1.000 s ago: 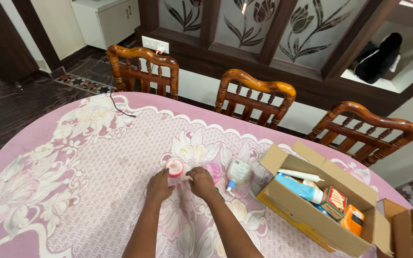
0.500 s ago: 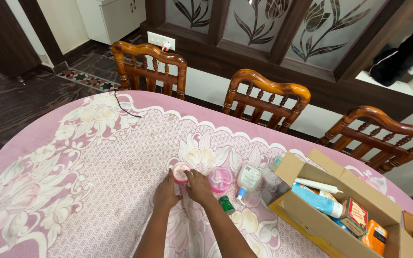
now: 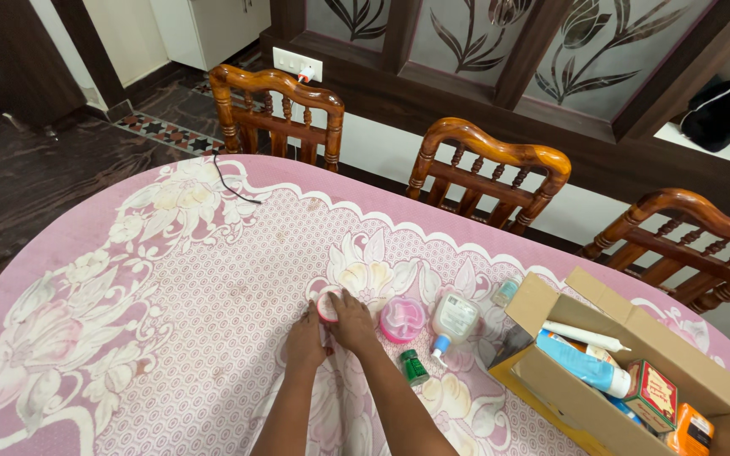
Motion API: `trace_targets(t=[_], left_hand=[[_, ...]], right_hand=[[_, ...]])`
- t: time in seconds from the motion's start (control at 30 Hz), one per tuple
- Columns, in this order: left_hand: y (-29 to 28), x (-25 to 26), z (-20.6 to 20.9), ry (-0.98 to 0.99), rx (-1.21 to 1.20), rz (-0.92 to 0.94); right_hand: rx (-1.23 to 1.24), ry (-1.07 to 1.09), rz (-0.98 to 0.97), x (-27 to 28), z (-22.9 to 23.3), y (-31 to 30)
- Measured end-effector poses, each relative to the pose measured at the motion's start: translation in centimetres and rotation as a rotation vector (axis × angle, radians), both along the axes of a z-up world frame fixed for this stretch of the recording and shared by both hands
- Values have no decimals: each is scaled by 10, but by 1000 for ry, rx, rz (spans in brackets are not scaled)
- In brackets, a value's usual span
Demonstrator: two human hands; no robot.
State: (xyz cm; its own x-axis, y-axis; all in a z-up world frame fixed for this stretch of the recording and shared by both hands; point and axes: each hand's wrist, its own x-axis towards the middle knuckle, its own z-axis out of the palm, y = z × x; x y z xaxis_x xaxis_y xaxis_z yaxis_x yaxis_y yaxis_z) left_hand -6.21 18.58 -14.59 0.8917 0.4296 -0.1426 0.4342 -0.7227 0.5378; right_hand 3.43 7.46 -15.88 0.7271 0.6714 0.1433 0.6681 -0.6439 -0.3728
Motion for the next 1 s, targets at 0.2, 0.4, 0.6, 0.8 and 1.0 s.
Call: trace_targets(t=[0.2, 0.4, 0.6, 0.8, 1.0], left_hand=[[4, 9, -36, -92, 120, -57], [7, 8, -37, -37, 166, -132], [-6, 22, -12, -50, -326, -13], [-40, 51, 17, -255, -981, 145], [-101, 68, 65, -339, -939, 53]], right_hand=[[73, 56, -56, -19, 14, -10], [77, 131, -33, -30, 35, -32], [170, 79, -31, -32, 73, -63], [298, -42, -76, -34, 129, -105], [433, -67, -116, -34, 168, -169]])
